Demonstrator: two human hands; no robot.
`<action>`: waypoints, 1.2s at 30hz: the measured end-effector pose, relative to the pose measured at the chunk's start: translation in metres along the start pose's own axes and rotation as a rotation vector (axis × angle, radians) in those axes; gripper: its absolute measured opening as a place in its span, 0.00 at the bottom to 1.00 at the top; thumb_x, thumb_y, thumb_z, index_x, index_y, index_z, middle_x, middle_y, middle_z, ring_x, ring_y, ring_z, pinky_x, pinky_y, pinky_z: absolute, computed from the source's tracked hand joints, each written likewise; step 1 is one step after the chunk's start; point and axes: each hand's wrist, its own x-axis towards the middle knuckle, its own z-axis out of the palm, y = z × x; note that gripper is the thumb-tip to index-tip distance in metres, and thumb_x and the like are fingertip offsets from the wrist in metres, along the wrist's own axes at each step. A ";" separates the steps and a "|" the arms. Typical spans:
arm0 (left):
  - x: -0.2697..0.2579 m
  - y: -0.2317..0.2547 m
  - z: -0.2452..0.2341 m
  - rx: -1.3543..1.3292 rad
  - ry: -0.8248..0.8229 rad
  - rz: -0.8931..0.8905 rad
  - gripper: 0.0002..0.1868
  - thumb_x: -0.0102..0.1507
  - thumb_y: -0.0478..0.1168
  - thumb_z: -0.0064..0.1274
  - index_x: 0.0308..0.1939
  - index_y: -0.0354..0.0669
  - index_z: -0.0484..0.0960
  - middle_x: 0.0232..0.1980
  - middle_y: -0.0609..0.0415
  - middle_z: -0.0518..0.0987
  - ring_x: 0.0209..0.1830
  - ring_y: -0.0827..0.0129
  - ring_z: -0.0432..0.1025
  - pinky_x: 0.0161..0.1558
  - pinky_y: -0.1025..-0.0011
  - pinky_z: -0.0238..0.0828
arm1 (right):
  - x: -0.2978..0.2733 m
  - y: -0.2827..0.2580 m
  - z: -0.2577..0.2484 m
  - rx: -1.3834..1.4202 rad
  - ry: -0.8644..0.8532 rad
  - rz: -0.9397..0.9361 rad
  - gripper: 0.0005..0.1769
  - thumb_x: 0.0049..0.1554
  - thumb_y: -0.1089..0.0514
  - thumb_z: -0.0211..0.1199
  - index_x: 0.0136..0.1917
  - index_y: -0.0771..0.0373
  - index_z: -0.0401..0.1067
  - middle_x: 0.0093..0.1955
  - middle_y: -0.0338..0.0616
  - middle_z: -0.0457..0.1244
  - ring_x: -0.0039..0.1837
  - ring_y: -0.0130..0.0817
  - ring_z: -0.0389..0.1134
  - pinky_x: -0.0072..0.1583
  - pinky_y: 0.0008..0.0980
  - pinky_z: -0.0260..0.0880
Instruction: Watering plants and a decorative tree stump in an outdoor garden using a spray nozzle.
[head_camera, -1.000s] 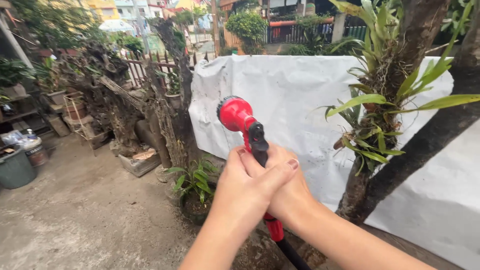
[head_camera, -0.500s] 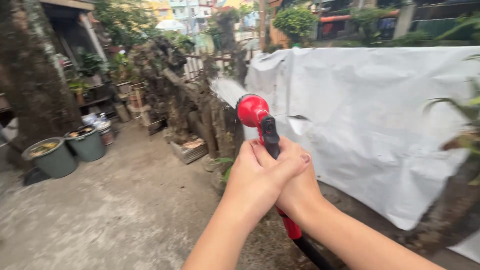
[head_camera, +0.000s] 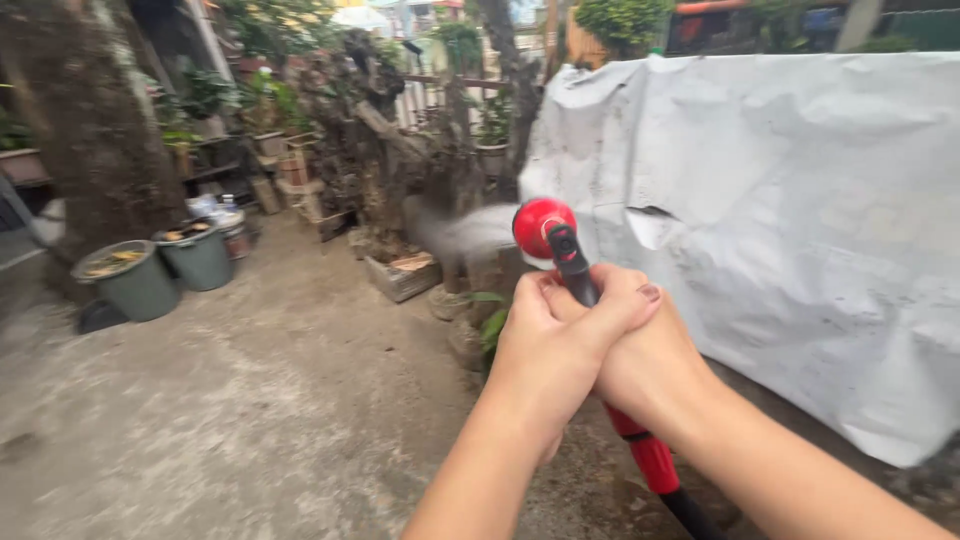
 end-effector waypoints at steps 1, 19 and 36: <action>0.003 -0.001 0.009 -0.012 -0.025 -0.007 0.38 0.46 0.51 0.68 0.53 0.37 0.69 0.50 0.47 0.80 0.50 0.68 0.77 0.53 0.67 0.74 | 0.002 0.000 -0.010 -0.014 0.021 0.014 0.28 0.54 0.35 0.60 0.43 0.64 0.75 0.28 0.48 0.67 0.31 0.35 0.67 0.37 0.43 0.67; -0.023 -0.041 0.108 0.241 0.107 0.214 0.39 0.48 0.51 0.68 0.56 0.36 0.69 0.56 0.43 0.75 0.56 0.56 0.74 0.54 0.61 0.71 | 0.000 0.090 -0.087 -0.297 0.051 -0.140 0.22 0.56 0.39 0.58 0.43 0.59 0.75 0.29 0.40 0.67 0.34 0.32 0.66 0.39 0.39 0.67; -0.065 -0.041 0.167 0.227 0.141 0.145 0.31 0.53 0.50 0.61 0.56 0.39 0.74 0.53 0.47 0.80 0.52 0.61 0.78 0.54 0.65 0.73 | -0.057 0.110 -0.137 -0.103 0.137 -0.020 0.22 0.55 0.41 0.61 0.44 0.64 0.71 0.26 0.47 0.63 0.32 0.36 0.60 0.38 0.43 0.65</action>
